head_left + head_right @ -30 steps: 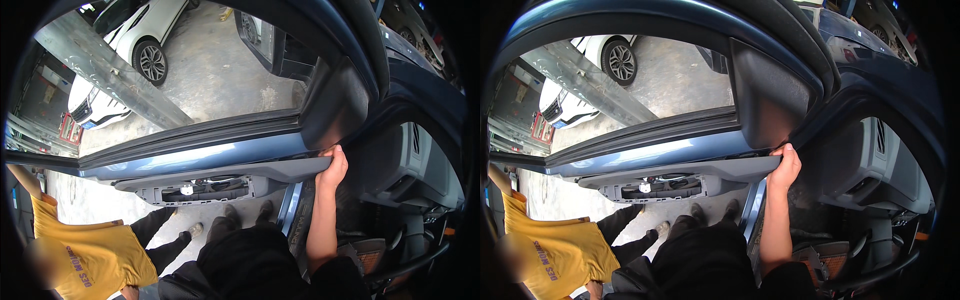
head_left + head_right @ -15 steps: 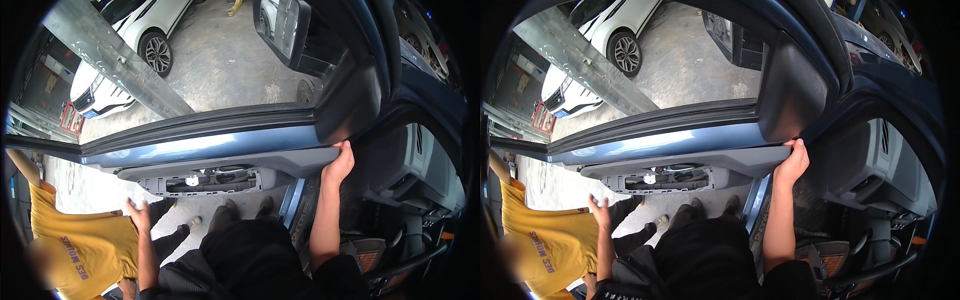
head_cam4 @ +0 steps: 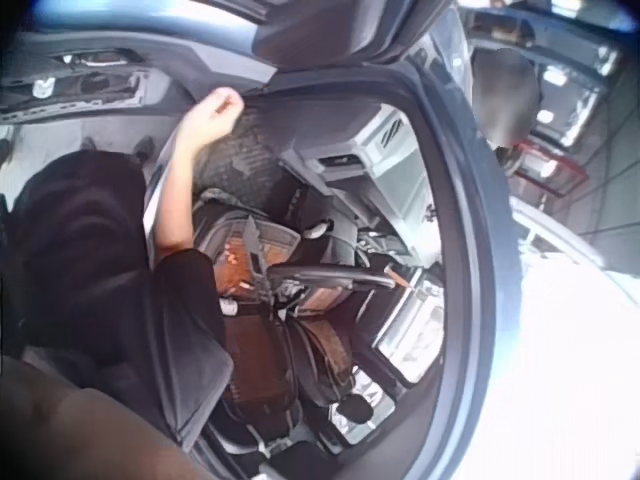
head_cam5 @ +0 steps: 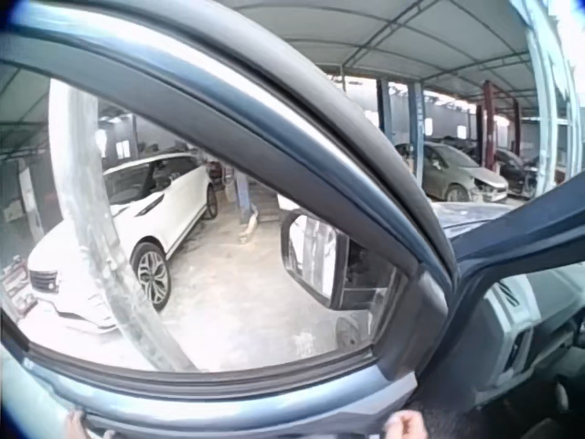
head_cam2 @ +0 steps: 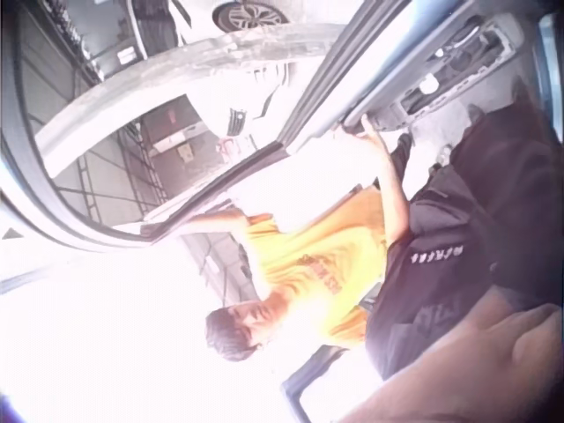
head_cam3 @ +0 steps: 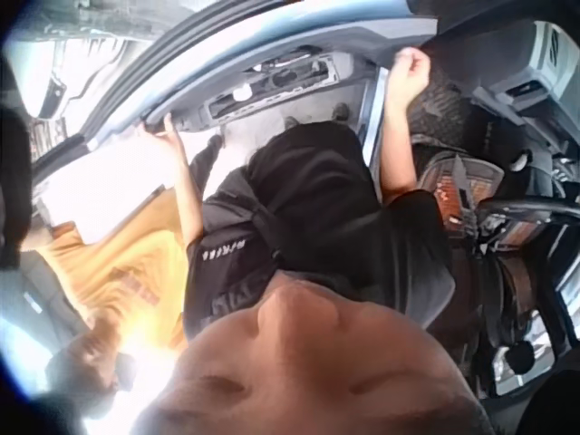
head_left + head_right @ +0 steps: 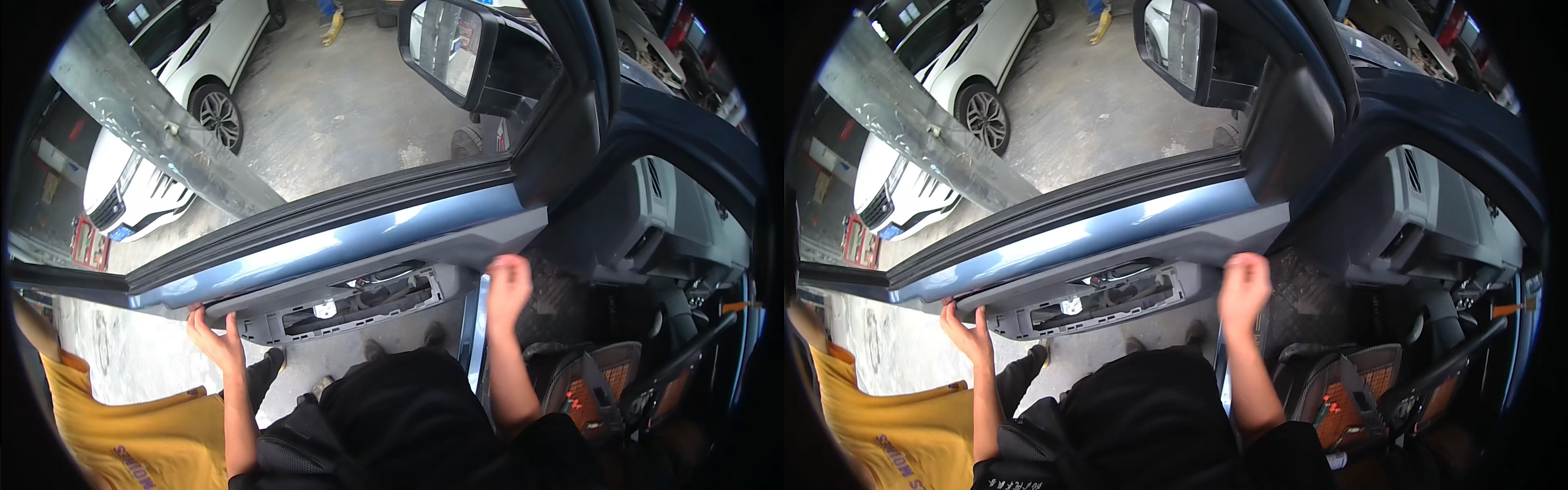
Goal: The person installs a car door panel by aligning it with the door frame and pressing it into place. They secure the panel by inserting fasteners and clips along the edges, then connect wiring and test the door handle.
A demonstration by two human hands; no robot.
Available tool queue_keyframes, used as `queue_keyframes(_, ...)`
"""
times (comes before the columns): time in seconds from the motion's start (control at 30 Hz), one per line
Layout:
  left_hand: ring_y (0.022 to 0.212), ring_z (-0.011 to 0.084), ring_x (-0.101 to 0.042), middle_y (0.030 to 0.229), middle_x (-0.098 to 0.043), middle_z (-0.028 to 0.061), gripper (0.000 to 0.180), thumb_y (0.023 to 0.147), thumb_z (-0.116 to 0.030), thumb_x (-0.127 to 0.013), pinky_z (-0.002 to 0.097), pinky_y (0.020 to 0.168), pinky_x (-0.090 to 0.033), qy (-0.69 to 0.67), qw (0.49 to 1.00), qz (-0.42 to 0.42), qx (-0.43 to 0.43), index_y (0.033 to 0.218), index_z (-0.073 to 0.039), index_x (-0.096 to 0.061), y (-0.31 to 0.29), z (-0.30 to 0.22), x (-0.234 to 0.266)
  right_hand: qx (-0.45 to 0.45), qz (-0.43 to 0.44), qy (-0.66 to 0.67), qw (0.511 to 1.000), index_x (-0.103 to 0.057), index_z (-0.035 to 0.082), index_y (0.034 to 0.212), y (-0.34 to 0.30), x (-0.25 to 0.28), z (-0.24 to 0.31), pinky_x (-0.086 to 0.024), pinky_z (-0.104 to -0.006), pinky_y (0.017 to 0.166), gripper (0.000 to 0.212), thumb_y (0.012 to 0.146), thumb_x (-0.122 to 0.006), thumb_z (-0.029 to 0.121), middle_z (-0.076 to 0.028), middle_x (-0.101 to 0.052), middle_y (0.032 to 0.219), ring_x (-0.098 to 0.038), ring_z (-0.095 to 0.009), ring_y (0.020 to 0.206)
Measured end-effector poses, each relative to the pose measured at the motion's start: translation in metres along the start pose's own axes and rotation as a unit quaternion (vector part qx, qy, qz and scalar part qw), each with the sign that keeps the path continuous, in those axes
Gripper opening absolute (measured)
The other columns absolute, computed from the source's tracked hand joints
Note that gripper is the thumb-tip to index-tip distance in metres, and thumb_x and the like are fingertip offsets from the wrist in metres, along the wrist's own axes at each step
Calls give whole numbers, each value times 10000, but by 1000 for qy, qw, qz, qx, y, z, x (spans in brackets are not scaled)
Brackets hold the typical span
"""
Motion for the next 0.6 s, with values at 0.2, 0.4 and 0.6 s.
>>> queue_keyframes(0.2, 1036, 352, -475, 1086, -489, 179, 494, 723, -67, -771, 424, 918, -380, -63, 998, 11, -10, 1135, -8, -505, 8, 14, 1, -107, 20, 100, 989, -534, 26, 973, -62, -62, -2, -447, -220, 608, 61, 917, -538, 49, -23, -560, 778, -530, -84, 655)
queue_keyframes(0.4, 1027, 349, -481, 1081, -492, 180, 438, 777, -97, -748, 424, 909, -385, -72, 997, 27, -30, 1132, 8, -513, 7, 11, 5, 86, -194, -145, 967, -588, -14, 1134, 68, 38, 35, -456, -299, 841, 325, 928, -572, 236, -92, -611, 1022, -568, -168, 920)
queue_keyframes(0.6, 1043, 335, -480, 1090, -489, 164, 390, 836, -101, -688, 417, 928, -378, -99, 992, 74, -21, 1158, 17, -504, 8, 10, 10, -73, -43, 43, 995, -618, 29, 966, 108, 29, 7, -411, -249, 739, 260, 951, -552, 280, -1, -591, 832, -512, -94, 803)
Point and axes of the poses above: each hand's wrist, its own y-axis towards the middle knuckle, its own x-axis out of the back of the hand, z = x × y, the point moved 7 cm from there along y, towards the middle knuckle
